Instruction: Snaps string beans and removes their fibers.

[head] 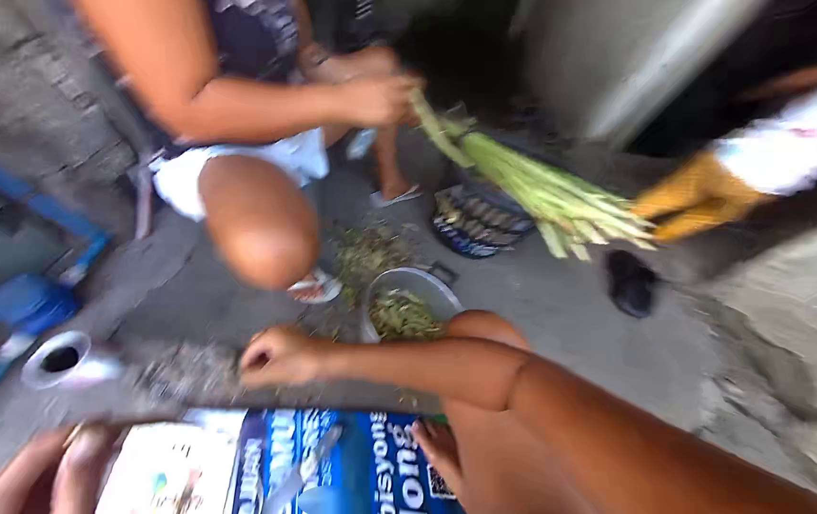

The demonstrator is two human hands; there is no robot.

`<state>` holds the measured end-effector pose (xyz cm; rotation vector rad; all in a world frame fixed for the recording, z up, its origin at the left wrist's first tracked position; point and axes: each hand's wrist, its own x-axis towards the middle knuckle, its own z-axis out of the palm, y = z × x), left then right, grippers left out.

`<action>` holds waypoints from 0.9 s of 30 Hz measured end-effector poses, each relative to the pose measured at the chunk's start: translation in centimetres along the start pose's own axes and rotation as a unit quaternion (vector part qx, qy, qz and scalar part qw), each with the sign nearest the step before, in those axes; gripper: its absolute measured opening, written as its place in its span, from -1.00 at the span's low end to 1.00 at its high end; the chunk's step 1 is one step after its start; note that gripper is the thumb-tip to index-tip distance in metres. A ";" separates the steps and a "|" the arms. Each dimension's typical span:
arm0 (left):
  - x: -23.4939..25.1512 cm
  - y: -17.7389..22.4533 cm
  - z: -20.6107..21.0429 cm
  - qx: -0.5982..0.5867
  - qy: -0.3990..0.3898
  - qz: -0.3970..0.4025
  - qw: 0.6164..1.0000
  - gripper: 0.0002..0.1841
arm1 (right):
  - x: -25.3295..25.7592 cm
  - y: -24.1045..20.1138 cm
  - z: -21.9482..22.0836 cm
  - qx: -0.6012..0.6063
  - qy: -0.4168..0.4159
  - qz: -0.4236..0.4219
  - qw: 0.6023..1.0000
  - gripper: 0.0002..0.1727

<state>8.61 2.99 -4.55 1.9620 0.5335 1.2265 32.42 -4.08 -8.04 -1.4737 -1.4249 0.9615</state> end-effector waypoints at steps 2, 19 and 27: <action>-0.3 -0.5 0.0 -0.013 0.072 -0.038 0.997 -0.86 | 0.1 2.1 -1.0 -0.033 -0.030 0.088 0.995 -0.81; 0.3 -0.7 -0.5 -0.235 0.097 -0.256 0.933 -0.82 | 1.1 2.8 -0.7 -0.239 0.031 -0.119 0.963 -0.71; 0.3 -1.0 1.4 -0.256 -0.054 -0.275 0.925 -0.83 | -0.5 -3.4 0.4 -0.371 0.026 -0.493 0.786 -0.67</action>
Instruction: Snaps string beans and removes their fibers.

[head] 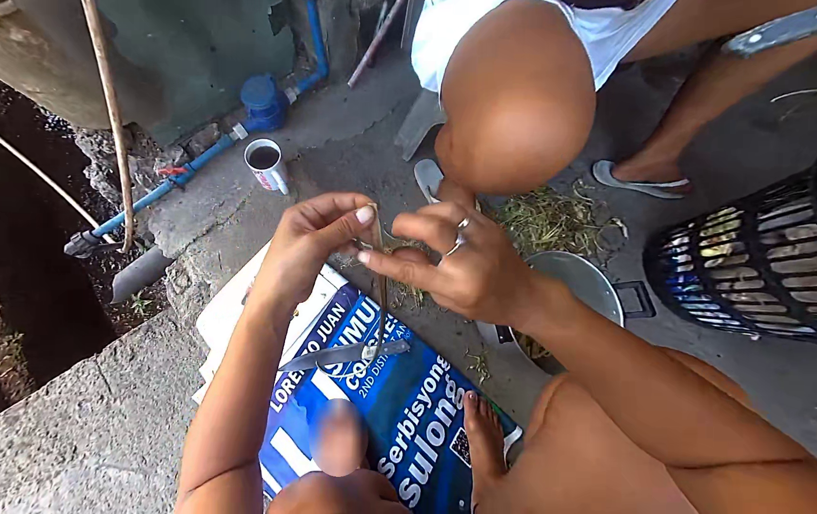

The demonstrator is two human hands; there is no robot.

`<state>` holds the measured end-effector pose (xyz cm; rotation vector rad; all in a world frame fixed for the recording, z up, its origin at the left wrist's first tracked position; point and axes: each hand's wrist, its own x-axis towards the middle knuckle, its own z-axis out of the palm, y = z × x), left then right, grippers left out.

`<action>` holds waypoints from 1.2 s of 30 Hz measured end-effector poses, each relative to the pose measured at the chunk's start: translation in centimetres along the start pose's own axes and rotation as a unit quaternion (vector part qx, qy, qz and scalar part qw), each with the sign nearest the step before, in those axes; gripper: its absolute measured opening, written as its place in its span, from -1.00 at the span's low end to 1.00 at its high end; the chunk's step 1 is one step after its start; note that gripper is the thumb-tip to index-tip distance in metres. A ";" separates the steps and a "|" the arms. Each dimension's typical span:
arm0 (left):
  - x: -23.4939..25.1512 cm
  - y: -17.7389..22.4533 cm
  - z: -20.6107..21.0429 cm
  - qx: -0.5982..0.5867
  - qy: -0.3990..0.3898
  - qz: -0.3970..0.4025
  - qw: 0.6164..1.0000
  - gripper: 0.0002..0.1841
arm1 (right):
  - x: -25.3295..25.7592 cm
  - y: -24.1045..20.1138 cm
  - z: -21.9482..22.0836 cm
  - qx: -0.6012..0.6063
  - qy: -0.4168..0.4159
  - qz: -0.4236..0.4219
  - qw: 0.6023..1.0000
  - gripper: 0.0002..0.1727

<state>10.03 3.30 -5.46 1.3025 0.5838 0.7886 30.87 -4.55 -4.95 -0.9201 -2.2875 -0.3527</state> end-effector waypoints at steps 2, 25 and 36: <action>0.2 -0.5 0.5 0.004 -0.033 -0.015 0.999 -0.83 | 0.1 -0.4 -0.1 -0.038 -0.029 -0.019 0.999 -0.74; -0.7 -1.3 2.3 0.383 -0.040 0.087 0.919 -0.86 | -0.1 1.0 -3.2 -0.030 -0.117 0.123 0.985 -0.76; 0.4 -1.4 0.3 0.101 -0.149 -0.077 0.981 -0.88 | -0.5 0.8 -2.9 -0.090 -0.082 -0.006 0.993 -0.76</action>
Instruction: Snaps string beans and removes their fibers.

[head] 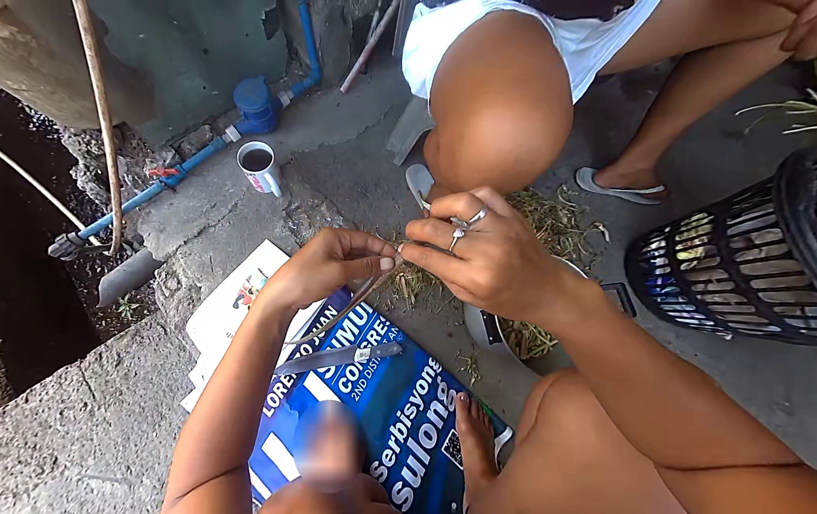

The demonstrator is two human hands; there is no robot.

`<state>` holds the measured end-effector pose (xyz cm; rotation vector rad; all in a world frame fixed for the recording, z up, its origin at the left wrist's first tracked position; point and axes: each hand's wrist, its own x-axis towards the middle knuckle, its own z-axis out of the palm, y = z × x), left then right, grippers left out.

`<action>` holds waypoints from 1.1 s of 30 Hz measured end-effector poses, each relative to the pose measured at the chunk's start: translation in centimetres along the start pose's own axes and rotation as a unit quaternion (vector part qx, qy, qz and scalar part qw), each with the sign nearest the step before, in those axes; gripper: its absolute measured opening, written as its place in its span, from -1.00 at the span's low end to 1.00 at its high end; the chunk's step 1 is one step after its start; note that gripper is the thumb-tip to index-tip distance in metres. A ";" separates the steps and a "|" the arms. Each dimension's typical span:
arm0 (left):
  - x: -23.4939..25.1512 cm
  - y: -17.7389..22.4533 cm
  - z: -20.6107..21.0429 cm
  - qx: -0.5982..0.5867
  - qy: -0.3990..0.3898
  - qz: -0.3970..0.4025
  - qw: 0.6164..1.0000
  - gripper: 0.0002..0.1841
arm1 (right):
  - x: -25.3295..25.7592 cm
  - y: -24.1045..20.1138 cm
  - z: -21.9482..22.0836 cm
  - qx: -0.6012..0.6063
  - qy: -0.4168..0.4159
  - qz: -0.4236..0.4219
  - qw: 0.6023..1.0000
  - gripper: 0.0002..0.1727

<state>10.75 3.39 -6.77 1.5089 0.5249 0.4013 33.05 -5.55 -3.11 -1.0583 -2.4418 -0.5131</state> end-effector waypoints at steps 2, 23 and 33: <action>-0.2 0.2 0.6 0.098 0.059 0.053 0.992 -0.83 | 0.0 0.1 0.1 -0.011 -0.014 0.014 1.000 -0.76; 0.5 -0.5 4.9 0.544 0.218 0.235 0.775 -0.87 | 0.2 -0.8 0.1 0.015 -0.118 0.155 0.981 -0.78; 0.9 -0.7 4.1 0.459 0.256 0.257 0.811 -0.85 | -0.2 -0.7 1.3 0.159 -0.031 0.256 0.953 -0.75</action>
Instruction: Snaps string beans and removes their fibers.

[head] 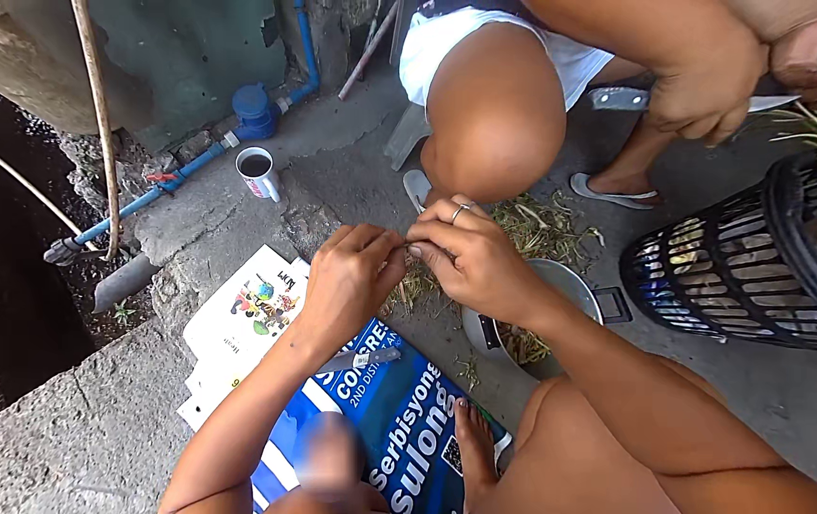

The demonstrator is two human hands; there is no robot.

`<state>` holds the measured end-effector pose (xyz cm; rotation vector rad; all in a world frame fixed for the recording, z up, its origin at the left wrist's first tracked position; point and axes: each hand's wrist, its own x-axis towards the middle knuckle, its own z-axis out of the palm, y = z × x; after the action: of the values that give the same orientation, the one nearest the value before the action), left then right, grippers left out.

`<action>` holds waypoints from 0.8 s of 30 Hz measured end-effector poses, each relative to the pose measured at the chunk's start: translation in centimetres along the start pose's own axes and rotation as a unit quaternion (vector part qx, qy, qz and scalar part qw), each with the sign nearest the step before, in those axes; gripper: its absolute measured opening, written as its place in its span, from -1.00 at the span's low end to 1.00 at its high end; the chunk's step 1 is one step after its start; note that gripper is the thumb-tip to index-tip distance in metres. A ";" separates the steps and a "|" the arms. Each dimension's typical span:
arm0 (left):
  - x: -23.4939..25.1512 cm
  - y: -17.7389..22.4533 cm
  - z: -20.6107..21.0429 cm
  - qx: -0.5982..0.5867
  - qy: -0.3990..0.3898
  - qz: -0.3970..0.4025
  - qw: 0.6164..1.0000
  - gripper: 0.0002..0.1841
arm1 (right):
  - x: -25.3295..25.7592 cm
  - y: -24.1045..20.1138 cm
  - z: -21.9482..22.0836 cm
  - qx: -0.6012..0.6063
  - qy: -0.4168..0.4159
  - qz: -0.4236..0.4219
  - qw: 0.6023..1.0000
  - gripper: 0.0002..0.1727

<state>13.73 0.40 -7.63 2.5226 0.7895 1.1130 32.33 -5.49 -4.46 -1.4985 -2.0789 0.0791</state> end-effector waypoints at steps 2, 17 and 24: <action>0.1 0.1 -0.1 -0.026 0.025 -0.013 0.999 -0.86 | 0.0 -0.2 0.1 0.058 0.028 0.032 0.997 -0.78; 0.1 0.5 0.1 -0.179 0.108 -0.073 0.975 -0.88 | 0.2 -1.8 1.5 0.417 0.132 0.181 0.881 -0.88; 0.1 0.4 -0.3 -0.216 0.089 -0.092 0.968 -0.87 | 0.6 -2.2 1.1 0.567 0.118 0.309 0.754 -0.83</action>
<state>13.68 0.18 -7.16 1.9728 0.7131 1.2975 29.76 -5.52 -4.37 -1.1620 -0.8362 1.1170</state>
